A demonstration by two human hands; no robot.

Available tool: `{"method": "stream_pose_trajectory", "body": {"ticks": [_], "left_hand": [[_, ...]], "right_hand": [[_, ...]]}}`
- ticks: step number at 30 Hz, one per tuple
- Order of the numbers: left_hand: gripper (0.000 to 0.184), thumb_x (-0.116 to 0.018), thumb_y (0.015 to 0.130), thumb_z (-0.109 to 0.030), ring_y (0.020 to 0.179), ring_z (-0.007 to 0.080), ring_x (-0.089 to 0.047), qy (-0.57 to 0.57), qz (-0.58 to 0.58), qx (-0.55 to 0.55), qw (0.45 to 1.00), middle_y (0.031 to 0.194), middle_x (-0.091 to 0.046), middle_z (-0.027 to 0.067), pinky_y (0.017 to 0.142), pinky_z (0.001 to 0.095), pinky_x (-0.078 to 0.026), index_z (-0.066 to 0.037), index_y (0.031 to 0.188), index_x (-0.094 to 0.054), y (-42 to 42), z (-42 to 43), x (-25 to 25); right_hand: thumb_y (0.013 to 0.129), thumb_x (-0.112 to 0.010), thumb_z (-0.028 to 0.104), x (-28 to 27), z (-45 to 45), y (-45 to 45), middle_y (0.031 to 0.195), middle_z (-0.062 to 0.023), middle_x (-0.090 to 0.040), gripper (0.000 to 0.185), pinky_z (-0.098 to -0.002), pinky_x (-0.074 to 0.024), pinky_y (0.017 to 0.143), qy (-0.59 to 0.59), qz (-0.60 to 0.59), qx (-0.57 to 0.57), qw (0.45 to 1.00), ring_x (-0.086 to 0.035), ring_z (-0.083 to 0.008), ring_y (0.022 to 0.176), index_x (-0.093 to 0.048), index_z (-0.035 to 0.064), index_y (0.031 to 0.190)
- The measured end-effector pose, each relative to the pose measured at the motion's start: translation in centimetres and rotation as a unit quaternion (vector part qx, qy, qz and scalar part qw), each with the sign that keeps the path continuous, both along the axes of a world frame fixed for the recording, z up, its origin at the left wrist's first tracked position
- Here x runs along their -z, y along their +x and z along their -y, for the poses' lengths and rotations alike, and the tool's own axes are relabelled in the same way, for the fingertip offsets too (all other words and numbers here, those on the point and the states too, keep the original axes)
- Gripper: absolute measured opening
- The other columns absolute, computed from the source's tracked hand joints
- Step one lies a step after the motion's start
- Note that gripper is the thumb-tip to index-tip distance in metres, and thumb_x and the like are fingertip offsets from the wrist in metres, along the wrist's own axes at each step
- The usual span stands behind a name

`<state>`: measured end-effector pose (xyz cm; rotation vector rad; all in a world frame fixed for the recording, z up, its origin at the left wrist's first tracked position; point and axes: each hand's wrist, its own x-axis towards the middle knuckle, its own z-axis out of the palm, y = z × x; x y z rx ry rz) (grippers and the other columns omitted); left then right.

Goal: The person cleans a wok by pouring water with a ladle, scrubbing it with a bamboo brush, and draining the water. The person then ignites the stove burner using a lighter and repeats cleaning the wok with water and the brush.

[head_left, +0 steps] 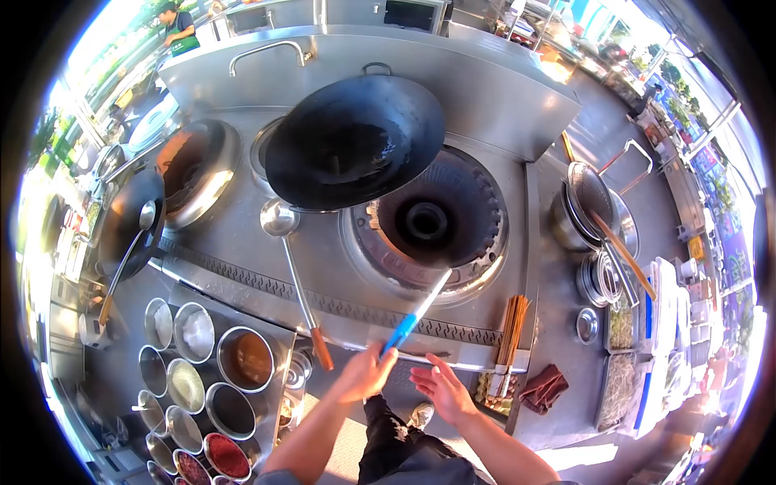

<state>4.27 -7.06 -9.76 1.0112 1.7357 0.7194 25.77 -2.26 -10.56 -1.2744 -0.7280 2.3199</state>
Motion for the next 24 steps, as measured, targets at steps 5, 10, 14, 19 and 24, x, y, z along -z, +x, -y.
{"method": "stream_pose_trajectory", "body": {"ticks": [5,10,14,19,24], "left_hand": [[0.044,-0.043,0.098,-0.044,0.087,0.0442,-0.062,-0.003,-0.242,0.024,0.970,0.088,-0.065,0.0242,0.075,0.0524,-0.049,-0.001,0.101,-0.054,-7.2,-8.1,-0.5],[0.033,-0.050,0.095,-0.031,0.079,0.0314,-0.069,0.024,-0.388,0.108,0.915,0.080,-0.070,0.0133,0.069,0.0426,-0.055,0.000,0.095,-0.061,-9.2,-16.0,-0.6],[0.035,-0.049,0.095,-0.032,0.084,0.0279,-0.070,0.045,-0.443,0.143,0.884,0.087,-0.071,0.0150,0.073,0.0389,-0.056,-0.001,0.096,-0.065,-8.9,-21.4,2.8],[0.023,-0.058,0.088,-0.025,0.083,0.0252,-0.071,0.030,-0.493,0.170,0.853,0.088,-0.072,0.0122,0.071,0.0360,-0.056,-0.005,0.093,-0.069,-7.9,-24.5,4.2],[0.019,-0.057,0.087,-0.021,0.082,0.0214,-0.071,0.034,-0.500,0.172,0.848,0.087,-0.073,0.0074,0.066,0.0351,-0.055,-0.009,0.091,-0.072,-7.6,-24.3,5.0]], "right_hand": [[0.104,-0.039,0.027,1.7,3.1,7.9,0.115,-0.0159,-0.062,0.041,-0.0383,-0.0452,0.096,-0.023,0.112,0.007,0.993,-0.060,-0.0257,0.108,-0.039,0.0092,0.141],[0.104,-0.040,0.029,3.3,7.5,17.0,0.105,-0.0174,-0.064,0.036,-0.0390,-0.0492,0.085,-0.049,0.199,0.094,0.974,-0.063,-0.0265,0.094,-0.045,0.0094,0.134],[0.104,-0.040,0.029,2.5,9.5,20.7,0.101,-0.0178,-0.064,0.034,-0.0380,-0.0494,0.079,-0.067,0.230,0.157,0.958,-0.063,-0.0259,0.087,-0.047,0.0094,0.130],[0.086,-0.063,0.010,6.2,12.4,26.6,0.117,-0.0066,-0.063,0.021,-0.0405,-0.0483,0.089,0.332,0.359,-0.103,0.866,-0.056,-0.0294,0.104,-0.064,0.0116,0.107],[0.095,-0.055,0.015,4.0,12.4,25.2,0.114,-0.0085,-0.062,0.022,-0.0321,-0.0509,0.083,-0.011,0.202,0.190,0.961,-0.060,-0.0197,0.098,-0.061,0.0061,0.114]]}}
